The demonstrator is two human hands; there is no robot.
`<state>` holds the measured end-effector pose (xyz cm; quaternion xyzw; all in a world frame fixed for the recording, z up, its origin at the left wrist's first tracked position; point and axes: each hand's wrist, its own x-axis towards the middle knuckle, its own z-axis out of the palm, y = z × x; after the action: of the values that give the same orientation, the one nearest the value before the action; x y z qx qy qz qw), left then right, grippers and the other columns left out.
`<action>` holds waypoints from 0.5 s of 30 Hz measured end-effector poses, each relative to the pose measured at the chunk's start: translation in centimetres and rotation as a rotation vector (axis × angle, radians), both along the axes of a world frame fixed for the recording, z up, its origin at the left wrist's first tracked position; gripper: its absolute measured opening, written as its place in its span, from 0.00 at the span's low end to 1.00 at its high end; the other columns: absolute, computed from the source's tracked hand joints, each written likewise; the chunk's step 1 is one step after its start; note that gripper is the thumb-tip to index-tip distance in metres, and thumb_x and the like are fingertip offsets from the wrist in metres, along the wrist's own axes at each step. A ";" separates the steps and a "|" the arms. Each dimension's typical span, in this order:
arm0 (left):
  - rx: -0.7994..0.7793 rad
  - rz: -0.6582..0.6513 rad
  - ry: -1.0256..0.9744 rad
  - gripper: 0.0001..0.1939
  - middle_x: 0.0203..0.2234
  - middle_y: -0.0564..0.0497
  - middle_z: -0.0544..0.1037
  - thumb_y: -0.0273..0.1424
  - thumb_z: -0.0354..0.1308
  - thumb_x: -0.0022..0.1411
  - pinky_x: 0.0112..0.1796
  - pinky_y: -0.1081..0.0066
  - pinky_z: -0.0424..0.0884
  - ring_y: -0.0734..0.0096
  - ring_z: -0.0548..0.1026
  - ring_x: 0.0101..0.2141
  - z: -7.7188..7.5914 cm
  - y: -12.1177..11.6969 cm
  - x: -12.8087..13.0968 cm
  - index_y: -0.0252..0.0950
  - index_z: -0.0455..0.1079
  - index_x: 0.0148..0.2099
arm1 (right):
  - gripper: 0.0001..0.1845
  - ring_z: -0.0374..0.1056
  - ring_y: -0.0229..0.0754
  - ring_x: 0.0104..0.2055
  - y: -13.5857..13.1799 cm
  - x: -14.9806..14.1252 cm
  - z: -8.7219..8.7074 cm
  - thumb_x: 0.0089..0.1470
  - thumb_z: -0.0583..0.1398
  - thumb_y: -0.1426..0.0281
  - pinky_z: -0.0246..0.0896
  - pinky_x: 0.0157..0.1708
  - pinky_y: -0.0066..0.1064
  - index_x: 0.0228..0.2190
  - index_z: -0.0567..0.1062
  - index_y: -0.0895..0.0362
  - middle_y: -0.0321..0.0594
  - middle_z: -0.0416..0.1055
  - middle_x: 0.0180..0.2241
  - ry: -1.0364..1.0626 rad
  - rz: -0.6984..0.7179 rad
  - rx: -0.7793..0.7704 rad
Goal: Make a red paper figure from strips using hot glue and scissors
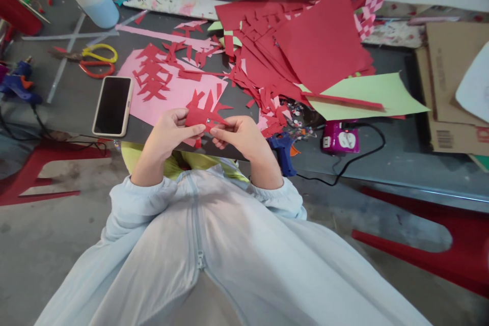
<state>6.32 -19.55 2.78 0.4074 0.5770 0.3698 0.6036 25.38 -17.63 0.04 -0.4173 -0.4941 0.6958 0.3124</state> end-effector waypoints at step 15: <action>0.047 0.043 -0.013 0.20 0.30 0.49 0.83 0.35 0.76 0.41 0.29 0.73 0.78 0.72 0.79 0.27 0.4 -0.2 0.7 0.31 0.77 0.36 | 0.24 0.67 0.32 0.20 0.1 -0.2 -0.4 0.39 0.73 0.51 0.69 0.25 0.27 0.23 0.76 0.59 0.36 0.75 0.20 0.013 -0.033 0.009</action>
<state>6.98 -19.79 3.17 0.4067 0.5729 0.3988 0.5894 25.18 -17.57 -0.36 -0.4196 -0.4883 0.6908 0.3290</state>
